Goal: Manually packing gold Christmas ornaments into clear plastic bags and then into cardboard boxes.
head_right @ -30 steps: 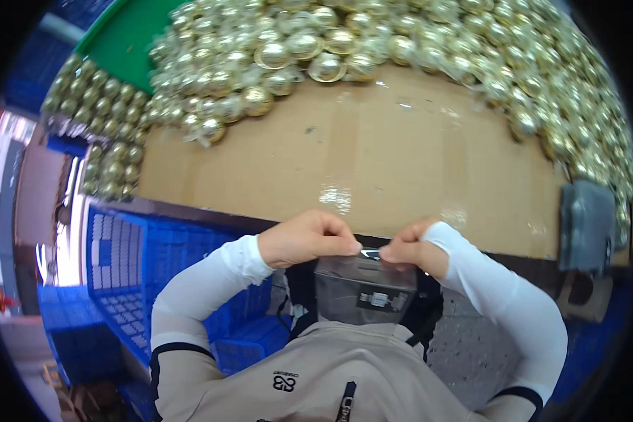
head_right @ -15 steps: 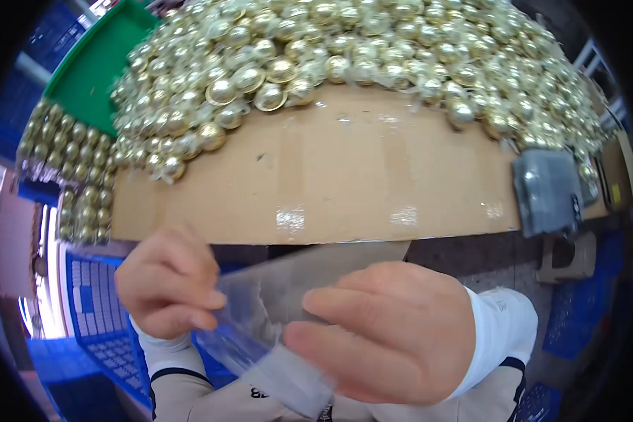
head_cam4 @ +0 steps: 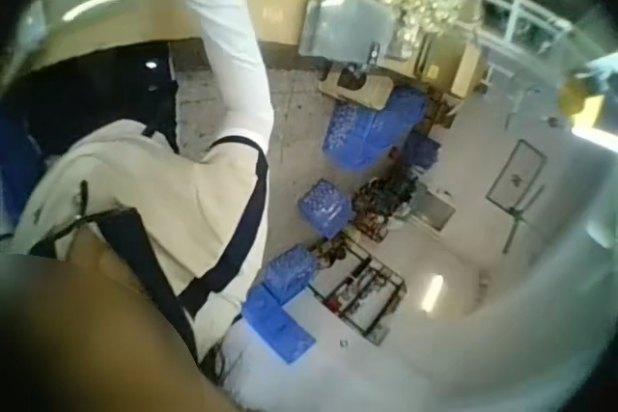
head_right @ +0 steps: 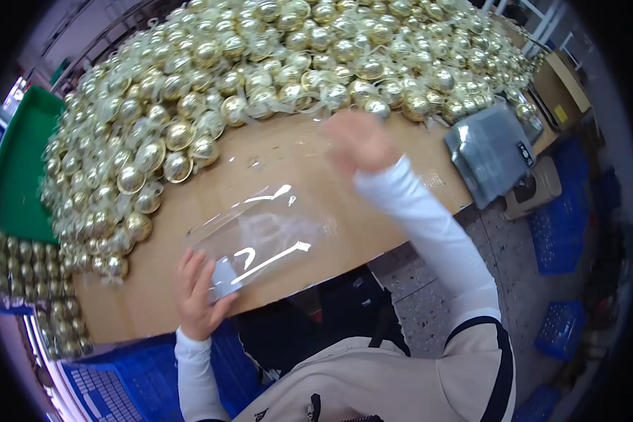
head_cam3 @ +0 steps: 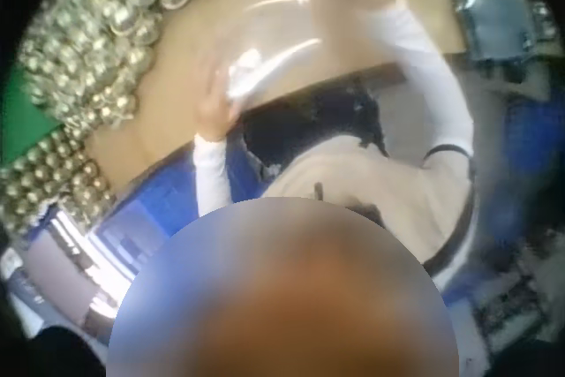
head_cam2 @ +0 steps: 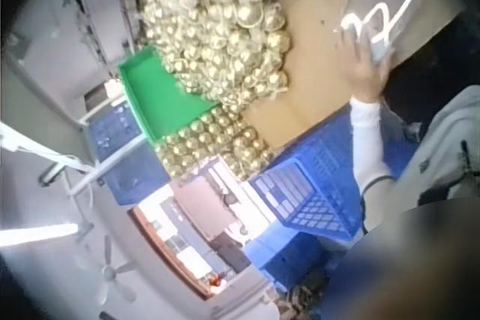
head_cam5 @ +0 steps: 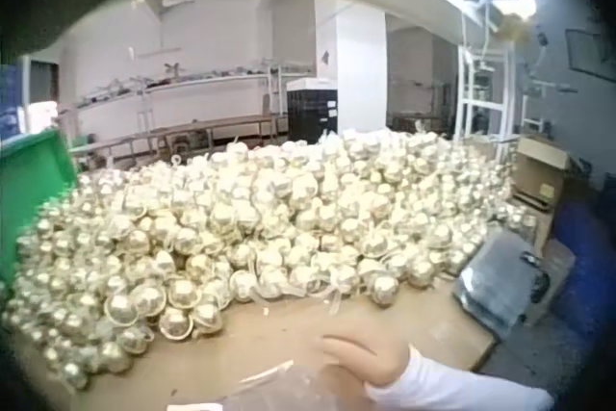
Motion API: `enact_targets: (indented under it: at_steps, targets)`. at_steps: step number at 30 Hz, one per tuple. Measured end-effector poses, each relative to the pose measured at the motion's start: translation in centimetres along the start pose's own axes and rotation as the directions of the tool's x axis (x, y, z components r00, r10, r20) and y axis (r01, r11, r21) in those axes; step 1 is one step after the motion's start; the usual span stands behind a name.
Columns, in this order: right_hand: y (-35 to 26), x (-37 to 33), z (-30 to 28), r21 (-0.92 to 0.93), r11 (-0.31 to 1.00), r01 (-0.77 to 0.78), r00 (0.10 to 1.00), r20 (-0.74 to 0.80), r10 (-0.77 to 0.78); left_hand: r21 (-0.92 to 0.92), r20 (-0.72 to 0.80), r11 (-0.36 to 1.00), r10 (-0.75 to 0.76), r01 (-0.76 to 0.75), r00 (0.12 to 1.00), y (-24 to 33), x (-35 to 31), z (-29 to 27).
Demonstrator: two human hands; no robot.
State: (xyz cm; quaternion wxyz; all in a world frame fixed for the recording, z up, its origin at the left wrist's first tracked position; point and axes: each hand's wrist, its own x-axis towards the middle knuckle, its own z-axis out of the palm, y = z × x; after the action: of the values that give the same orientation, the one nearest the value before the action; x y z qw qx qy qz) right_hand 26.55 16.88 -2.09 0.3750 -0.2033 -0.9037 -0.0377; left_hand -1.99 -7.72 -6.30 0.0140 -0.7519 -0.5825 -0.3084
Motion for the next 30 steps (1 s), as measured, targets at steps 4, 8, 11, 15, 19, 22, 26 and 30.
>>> enact_targets:
  at_steps: [4,8,11,15,19,22,26,30]
  targets:
    - [7.5,-1.8,-1.6,-0.215,0.827,-0.520,0.837,0.062,0.543,-0.105,0.093,0.992,-0.063,0.072,0.994,-1.5,-0.2,-2.4]
    - [8.7,-2.7,-0.5,-0.107,0.750,-0.653,0.723,0.209,0.659,-0.261,-0.016,0.957,-0.137,0.128,0.990,-1.2,1.1,-2.2]
    - [8.8,-3.2,0.3,0.018,0.684,-0.730,0.672,0.205,0.712,-0.252,-0.065,0.941,-0.249,0.225,0.966,-1.1,1.6,-1.5]
    - [9.4,-0.5,0.6,-0.285,0.922,-0.263,0.964,-0.033,0.265,-0.217,0.035,0.940,-0.262,0.263,0.965,-1.3,2.1,-1.5]
    - [10.0,2.6,3.4,-0.444,0.874,-0.197,0.921,0.221,0.320,-0.203,0.049,0.945,-0.251,0.256,0.967,-1.1,2.4,-1.5]
    - [11.6,2.6,5.1,-0.482,0.876,-0.012,0.939,0.297,0.177,-0.203,0.060,0.941,-0.262,0.269,0.963,-1.1,2.1,-1.6]
    - [10.5,4.0,3.9,-0.365,0.930,-0.031,0.877,0.436,0.201,-0.207,0.065,0.938,-0.269,0.277,0.961,-0.9,2.0,-1.6]
    - [8.3,3.2,2.1,-0.098,0.993,-0.059,0.911,0.401,0.094,-0.209,0.067,0.934,-0.282,0.290,0.957,-1.1,1.8,-1.6]
